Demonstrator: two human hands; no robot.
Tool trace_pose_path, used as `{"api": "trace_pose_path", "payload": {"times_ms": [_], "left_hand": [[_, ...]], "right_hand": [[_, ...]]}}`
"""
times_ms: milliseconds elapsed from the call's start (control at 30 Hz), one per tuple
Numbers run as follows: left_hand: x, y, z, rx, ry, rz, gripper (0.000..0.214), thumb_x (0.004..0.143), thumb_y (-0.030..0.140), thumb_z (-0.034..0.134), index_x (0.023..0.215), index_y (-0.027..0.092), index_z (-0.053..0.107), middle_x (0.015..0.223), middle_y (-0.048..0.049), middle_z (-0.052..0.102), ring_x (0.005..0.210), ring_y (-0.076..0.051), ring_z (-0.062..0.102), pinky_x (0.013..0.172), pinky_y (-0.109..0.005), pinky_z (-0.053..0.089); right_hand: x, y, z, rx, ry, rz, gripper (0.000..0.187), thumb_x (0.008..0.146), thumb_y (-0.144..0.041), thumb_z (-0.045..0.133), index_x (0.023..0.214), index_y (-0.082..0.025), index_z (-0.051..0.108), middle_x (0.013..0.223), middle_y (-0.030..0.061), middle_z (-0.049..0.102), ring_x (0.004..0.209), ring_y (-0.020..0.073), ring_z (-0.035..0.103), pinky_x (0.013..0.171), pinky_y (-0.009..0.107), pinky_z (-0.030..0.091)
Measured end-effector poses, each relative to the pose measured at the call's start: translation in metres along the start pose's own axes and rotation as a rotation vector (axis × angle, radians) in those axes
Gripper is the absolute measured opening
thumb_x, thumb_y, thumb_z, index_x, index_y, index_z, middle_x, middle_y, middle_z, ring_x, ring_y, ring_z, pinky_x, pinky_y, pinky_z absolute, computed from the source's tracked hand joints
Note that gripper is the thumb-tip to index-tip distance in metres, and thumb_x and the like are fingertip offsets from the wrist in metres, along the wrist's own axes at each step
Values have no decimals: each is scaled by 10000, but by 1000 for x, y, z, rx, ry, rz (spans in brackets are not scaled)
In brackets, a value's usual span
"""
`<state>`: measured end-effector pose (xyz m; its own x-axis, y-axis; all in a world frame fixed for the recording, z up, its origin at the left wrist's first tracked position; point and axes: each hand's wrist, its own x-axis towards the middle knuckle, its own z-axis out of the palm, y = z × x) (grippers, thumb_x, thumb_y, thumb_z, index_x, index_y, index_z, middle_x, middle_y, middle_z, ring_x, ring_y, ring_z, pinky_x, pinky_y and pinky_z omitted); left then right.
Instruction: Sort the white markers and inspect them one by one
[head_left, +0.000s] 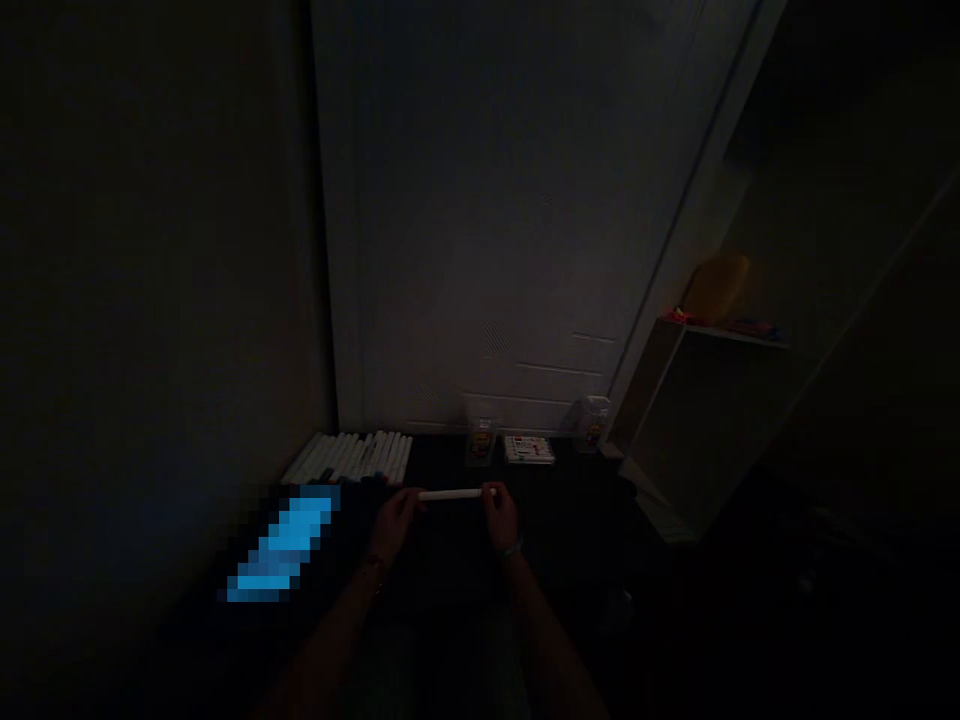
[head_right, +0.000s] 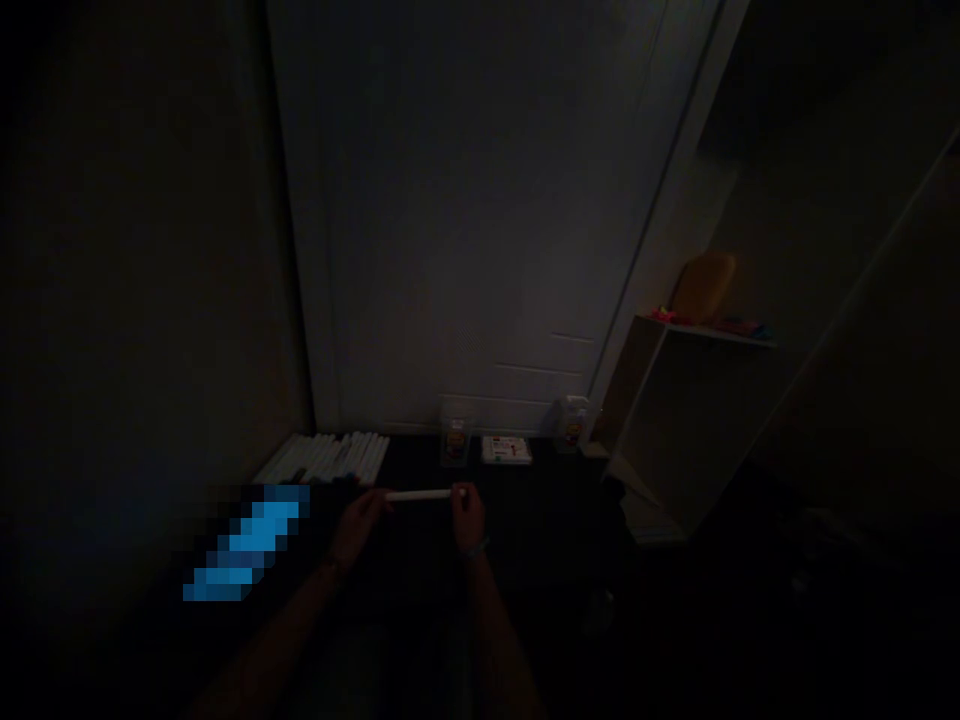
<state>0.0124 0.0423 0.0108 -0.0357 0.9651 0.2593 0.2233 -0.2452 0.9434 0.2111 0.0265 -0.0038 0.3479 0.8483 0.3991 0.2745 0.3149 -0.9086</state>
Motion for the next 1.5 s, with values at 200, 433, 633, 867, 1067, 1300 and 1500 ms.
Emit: {"api": "trace_pose_path", "payload": {"times_ms": [200, 433, 633, 867, 1067, 1300, 1500], "left_hand": [[1, -3, -1, -12, 9, 2, 482, 700, 562, 415, 882, 169, 627, 625, 1, 579, 530, -120, 453, 494, -218, 348], [3, -7, -1, -25, 0, 11, 484, 709, 550, 420, 914, 159, 620, 650, -8, 577, 544, -121, 446, 504, -221, 352], [2, -5, 0, -15, -6, 14, 491, 698, 555, 434, 903, 152, 624, 631, -3, 568, 533, -115, 435, 491, -211, 346], [1, 0, -1, -9, -15, 6, 490, 691, 566, 438, 874, 156, 633, 634, -3, 582, 532, -116, 440, 505, -216, 351], [0, 2, 0, -31, -3, -3, 510, 669, 583, 456, 868, 149, 637, 638, -10, 601, 534, -118, 455, 499, -217, 349], [-2, 8, -1, -54, 1, -57, 545, 649, 600, 468, 888, 140, 637, 657, -16, 610, 539, -118, 462, 496, -211, 348], [-4, 9, -2, -37, 16, -27, 518, 677, 584, 449, 889, 152, 640, 630, 0, 593, 525, -114, 452, 496, -212, 346]], "right_hand": [[-1, -2, -1, 14, -31, -11, 285, 784, -427, 437, 833, -189, 586, 704, -10, 580, 666, 132, 511, 611, 218, 382], [0, -1, 0, 16, -8, -4, 291, 783, -431, 436, 832, -189, 591, 690, -12, 573, 652, 131, 506, 605, 219, 383], [0, -1, -1, 13, -21, -15, 292, 790, -423, 430, 840, -182, 587, 703, -8, 576, 676, 132, 512, 626, 216, 385], [0, 1, -1, -4, -18, -15, 278, 795, -419, 435, 836, -186, 580, 725, -6, 586, 692, 135, 519, 635, 215, 383], [1, 2, -1, -5, -16, -19, 279, 802, -421, 427, 844, -186, 573, 731, -3, 582, 694, 134, 518, 634, 215, 382], [1, 3, 0, -20, -11, -7, 289, 798, -428, 423, 837, -186, 576, 684, -12, 567, 644, 127, 503, 590, 211, 370], [1, 2, 0, -9, -20, -7, 284, 795, -426, 429, 836, -186, 576, 700, -8, 575, 663, 130, 511, 610, 214, 380]]}}
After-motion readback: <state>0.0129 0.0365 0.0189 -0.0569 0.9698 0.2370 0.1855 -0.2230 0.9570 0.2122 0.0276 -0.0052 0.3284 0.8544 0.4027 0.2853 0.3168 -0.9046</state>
